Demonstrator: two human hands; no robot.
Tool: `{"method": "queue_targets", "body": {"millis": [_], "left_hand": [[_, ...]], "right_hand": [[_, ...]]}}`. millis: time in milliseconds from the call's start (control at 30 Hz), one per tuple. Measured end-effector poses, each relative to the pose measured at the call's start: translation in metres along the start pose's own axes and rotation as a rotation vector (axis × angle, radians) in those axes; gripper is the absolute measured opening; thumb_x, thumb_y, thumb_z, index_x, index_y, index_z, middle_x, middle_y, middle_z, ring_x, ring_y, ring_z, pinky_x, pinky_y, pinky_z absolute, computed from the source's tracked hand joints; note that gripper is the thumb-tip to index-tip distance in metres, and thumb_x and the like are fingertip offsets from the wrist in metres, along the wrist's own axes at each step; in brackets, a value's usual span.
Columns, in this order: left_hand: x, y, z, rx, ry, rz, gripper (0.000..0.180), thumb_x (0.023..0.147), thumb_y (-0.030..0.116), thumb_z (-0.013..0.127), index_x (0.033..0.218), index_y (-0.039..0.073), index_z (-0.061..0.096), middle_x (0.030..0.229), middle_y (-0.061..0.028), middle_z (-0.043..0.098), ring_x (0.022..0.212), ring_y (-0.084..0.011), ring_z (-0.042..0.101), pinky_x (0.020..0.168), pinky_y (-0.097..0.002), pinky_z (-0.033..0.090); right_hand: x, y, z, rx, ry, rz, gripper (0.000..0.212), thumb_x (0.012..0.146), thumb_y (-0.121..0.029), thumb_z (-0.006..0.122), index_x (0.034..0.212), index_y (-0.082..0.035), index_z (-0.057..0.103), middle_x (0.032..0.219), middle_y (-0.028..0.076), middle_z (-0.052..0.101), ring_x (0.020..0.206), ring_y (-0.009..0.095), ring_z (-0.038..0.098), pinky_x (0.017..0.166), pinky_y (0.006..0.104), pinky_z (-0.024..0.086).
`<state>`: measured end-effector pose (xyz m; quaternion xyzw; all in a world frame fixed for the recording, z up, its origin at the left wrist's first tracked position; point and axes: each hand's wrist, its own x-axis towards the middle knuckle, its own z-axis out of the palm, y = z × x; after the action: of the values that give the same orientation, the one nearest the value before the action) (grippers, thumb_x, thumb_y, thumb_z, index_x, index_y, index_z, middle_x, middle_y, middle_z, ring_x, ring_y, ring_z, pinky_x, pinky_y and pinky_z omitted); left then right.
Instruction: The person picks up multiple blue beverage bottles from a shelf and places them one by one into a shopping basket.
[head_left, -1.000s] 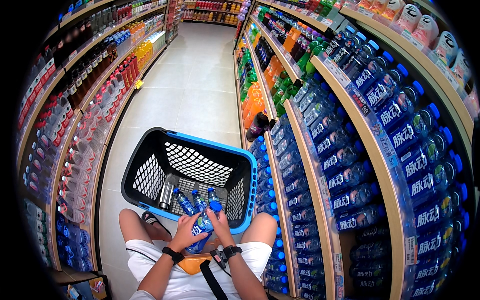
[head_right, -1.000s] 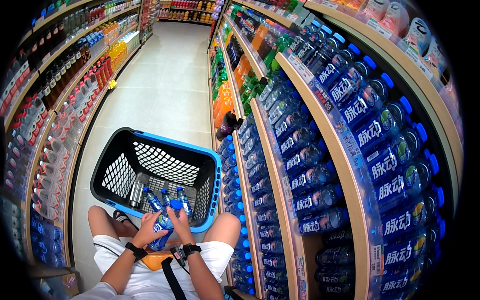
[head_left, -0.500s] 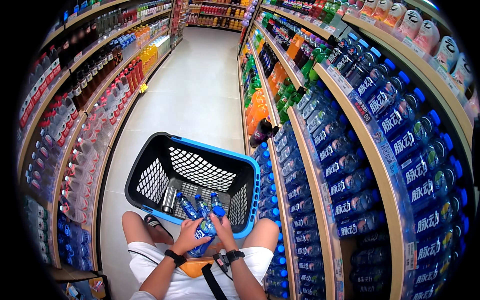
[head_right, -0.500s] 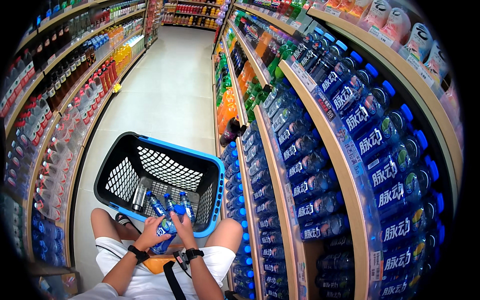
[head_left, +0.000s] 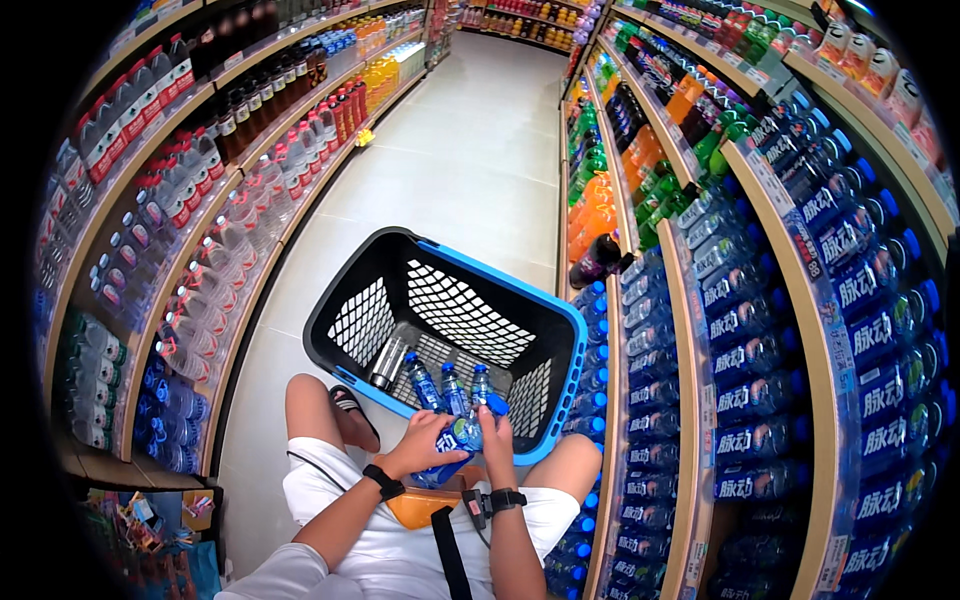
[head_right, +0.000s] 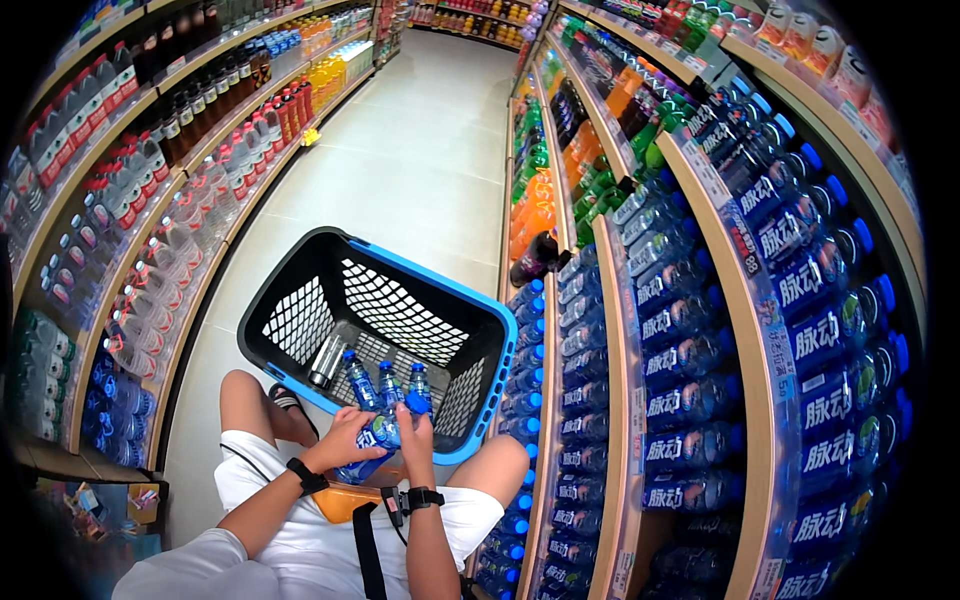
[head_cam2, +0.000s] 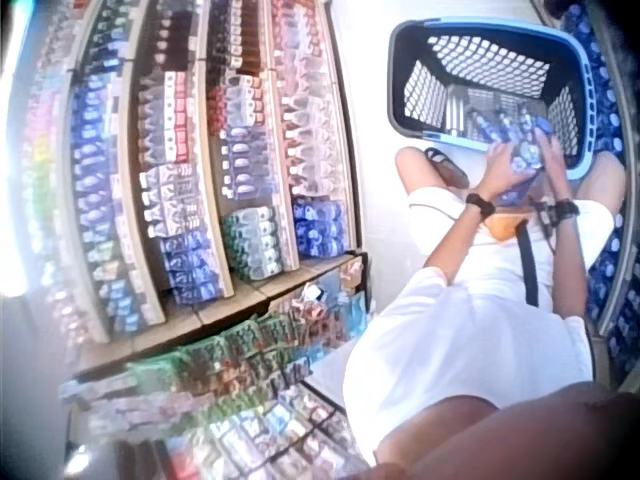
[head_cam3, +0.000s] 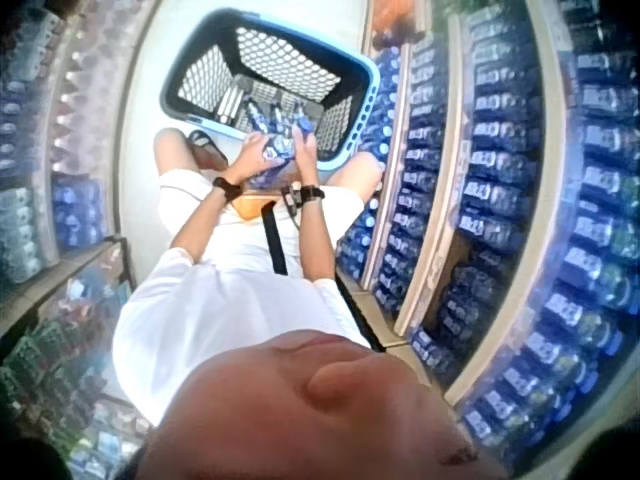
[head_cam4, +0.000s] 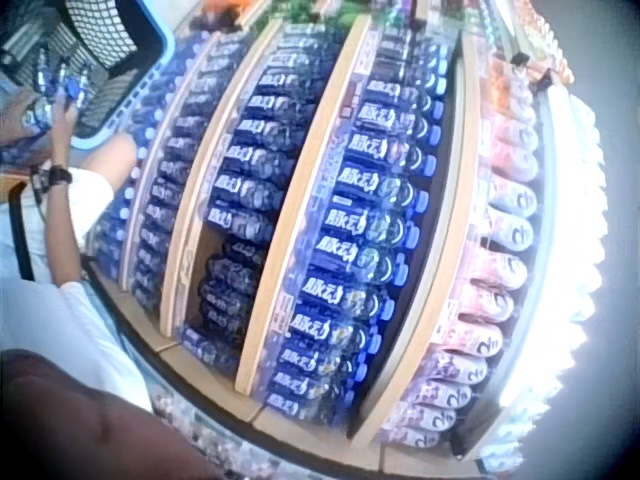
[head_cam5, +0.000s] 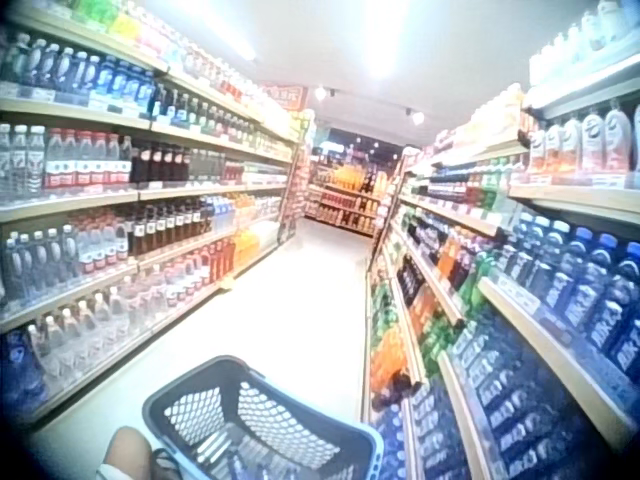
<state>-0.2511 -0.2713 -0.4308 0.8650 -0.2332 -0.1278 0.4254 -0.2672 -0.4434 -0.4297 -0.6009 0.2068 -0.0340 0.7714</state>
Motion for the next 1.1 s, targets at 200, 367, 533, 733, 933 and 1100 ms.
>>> {"method": "queue_targets", "body": {"millis": [200,367,533,733,933,1100], "left_hand": [[-0.006,0.0,-0.001,0.007,0.014,0.011,0.085,0.071,0.057,0.075,0.13,0.001,0.051,0.115,-0.0186,0.061,0.122,-0.04,0.043,0.109,-0.0435,0.025],[-0.01,0.002,-0.008,0.04,0.054,0.041,0.084,0.072,0.055,0.075,0.129,-0.001,0.049,0.107,-0.0185,0.065,0.116,-0.0333,0.051,0.109,-0.0421,0.025],[-0.01,-0.002,-0.005,-0.014,0.083,0.084,0.08,0.076,0.057,0.072,0.127,-0.001,0.05,0.114,-0.0183,0.065,0.116,-0.0318,0.054,0.109,-0.0409,0.026],[-0.006,-0.001,0.002,-0.071,0.041,0.04,0.082,0.077,0.058,0.07,0.133,0.002,0.048,0.121,-0.0185,0.058,0.122,-0.0382,0.043,0.11,-0.0435,0.025],[-0.012,-0.014,0.002,-0.064,0.079,0.02,0.082,0.076,0.057,0.07,0.133,0.002,0.048,0.111,-0.0167,0.059,0.116,-0.0373,0.044,0.107,-0.0434,0.026],[-0.014,-0.01,-0.001,-0.087,0.061,0.064,0.081,0.077,0.056,0.07,0.134,0.002,0.048,0.115,-0.0183,0.057,0.116,-0.0373,0.043,0.107,-0.0434,0.027]], "right_hand": [[0.0,0.005,0.0,-0.035,-0.03,-0.038,0.031,0.094,-0.025,0.063,0.112,0.0,0.061,0.102,0.006,0.065,0.091,0.013,0.059,0.081,0.0262,0.047],[0.0,0.006,0.006,-0.07,-0.043,-0.056,0.031,0.093,-0.026,0.063,0.111,-0.001,0.061,0.1,0.005,0.065,0.088,0.012,0.058,0.079,0.0273,0.047],[0.002,0.014,0.002,-0.115,-0.04,-0.037,0.032,0.094,-0.027,0.063,0.113,-0.002,0.059,0.101,0.004,0.062,0.089,0.012,0.055,0.08,0.0275,0.046],[0.005,0.012,-0.007,-0.148,-0.025,-0.052,0.045,0.097,-0.042,0.055,0.109,0.001,0.059,0.1,0.007,0.06,0.087,0.015,0.056,0.08,0.0284,0.045],[0.007,0.018,0.004,-0.115,-0.044,-0.034,0.042,0.098,-0.04,0.055,0.106,0.001,0.059,0.096,0.006,0.06,0.082,0.014,0.056,0.076,0.0277,0.046],[0.01,0.026,0.0,-0.084,-0.044,-0.032,0.041,0.099,-0.038,0.053,0.108,0.001,0.058,0.096,0.006,0.06,0.082,0.014,0.057,0.075,0.0279,0.047]]}}
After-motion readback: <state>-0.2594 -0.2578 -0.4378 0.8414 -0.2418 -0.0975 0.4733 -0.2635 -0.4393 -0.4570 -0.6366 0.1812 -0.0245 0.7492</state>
